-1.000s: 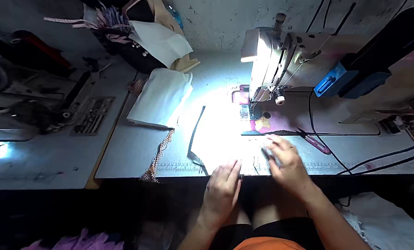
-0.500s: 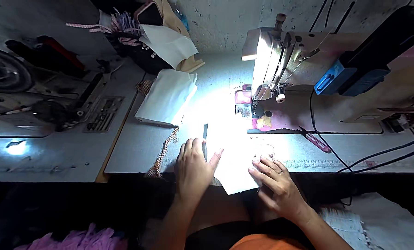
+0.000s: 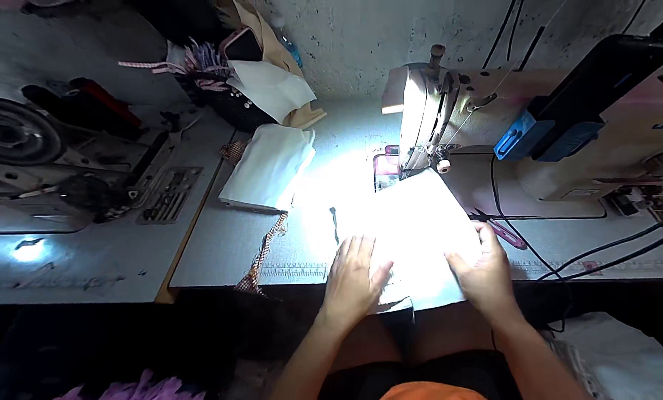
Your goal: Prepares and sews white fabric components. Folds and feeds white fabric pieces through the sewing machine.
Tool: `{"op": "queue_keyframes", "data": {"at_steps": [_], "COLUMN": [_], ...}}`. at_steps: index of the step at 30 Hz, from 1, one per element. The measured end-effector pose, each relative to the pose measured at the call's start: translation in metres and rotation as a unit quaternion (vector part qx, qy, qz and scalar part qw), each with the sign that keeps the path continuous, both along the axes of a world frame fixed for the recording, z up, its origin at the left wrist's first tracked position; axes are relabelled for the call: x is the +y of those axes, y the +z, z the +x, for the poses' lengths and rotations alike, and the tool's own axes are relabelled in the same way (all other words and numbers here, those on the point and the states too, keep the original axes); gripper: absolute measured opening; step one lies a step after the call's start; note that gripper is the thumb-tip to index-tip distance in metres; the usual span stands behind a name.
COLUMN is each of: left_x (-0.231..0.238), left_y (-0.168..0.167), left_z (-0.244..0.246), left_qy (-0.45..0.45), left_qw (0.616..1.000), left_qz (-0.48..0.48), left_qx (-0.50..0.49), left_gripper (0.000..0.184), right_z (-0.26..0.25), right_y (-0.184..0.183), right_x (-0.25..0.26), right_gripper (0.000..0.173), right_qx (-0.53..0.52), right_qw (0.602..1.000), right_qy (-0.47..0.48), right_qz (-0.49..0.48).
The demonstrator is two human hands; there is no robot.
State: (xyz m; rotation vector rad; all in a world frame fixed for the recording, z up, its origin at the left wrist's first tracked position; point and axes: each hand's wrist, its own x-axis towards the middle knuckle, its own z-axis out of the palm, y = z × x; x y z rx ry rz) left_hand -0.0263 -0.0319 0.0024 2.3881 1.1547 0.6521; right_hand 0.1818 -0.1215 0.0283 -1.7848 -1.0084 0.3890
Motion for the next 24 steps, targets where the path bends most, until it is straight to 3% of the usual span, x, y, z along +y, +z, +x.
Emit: {"op": "queue_keyframes", "data": {"at_steps": [1,3,5,7,8,10,12,14,17,20,22,24], "left_x": [0.000,0.000,-0.001,-0.003,-0.006,-0.014,-0.017,-0.016,-0.016,-0.011,-0.006,-0.004], "left_y": [-0.009,-0.015,-0.013,-0.010,-0.009,-0.007,-0.003,0.003,0.014,0.025,0.027,0.028], "left_z": [-0.003,-0.006,-0.007,-0.006,-0.006,-0.008,-0.011,-0.014,-0.016,-0.016,-0.016,-0.015], "left_qy": [-0.001,-0.011,-0.020,-0.010,0.013,0.099,0.182,0.223,0.236,0.228,0.231,0.227], "left_qw": [0.996,0.988,0.987,0.992,0.995,0.993,0.983,0.975,0.971,0.971,0.970,0.971], "left_qz": [0.034,0.062,0.062,0.056,0.053,0.062,0.038,0.002,-0.032,-0.068,-0.076,-0.069], "left_qx": [0.086,0.140,0.145,0.110,0.085,0.023,-0.006,-0.015,-0.018,-0.022,-0.024,-0.026], "left_gripper": [0.069,0.072,0.072,0.070,0.069,0.068,0.079,0.076,0.058,0.031,0.018,0.015], "right_z": [0.008,0.006,-0.014,-0.039,-0.050,-0.059,-0.053,-0.048,-0.040,-0.016,0.002,0.014], "right_y": [-0.008,-0.013,-0.004,0.000,-0.003,-0.021,-0.041,-0.044,-0.033,-0.017,-0.012,-0.013], "right_x": [-0.004,-0.011,-0.012,-0.007,-0.003,0.007,0.012,0.014,0.012,0.004,0.000,-0.004], "right_gripper": [0.054,0.051,0.052,0.041,0.040,0.051,0.065,0.073,0.073,0.058,0.051,0.050], "right_qx": [-0.053,-0.188,-0.325,-0.404,-0.410,-0.378,-0.360,-0.367,-0.296,-0.054,0.102,0.176], "right_qw": [0.998,0.980,0.944,0.914,0.908,0.905,0.902,0.894,0.905,0.957,0.961,0.952], "right_qy": [-0.017,-0.044,-0.034,0.034,0.089,0.188,0.205,0.203,0.251,0.274,0.258,0.241], "right_qz": [-0.029,-0.052,-0.053,-0.001,0.015,-0.048,-0.119,-0.157,-0.176,-0.078,-0.004,0.067]}}
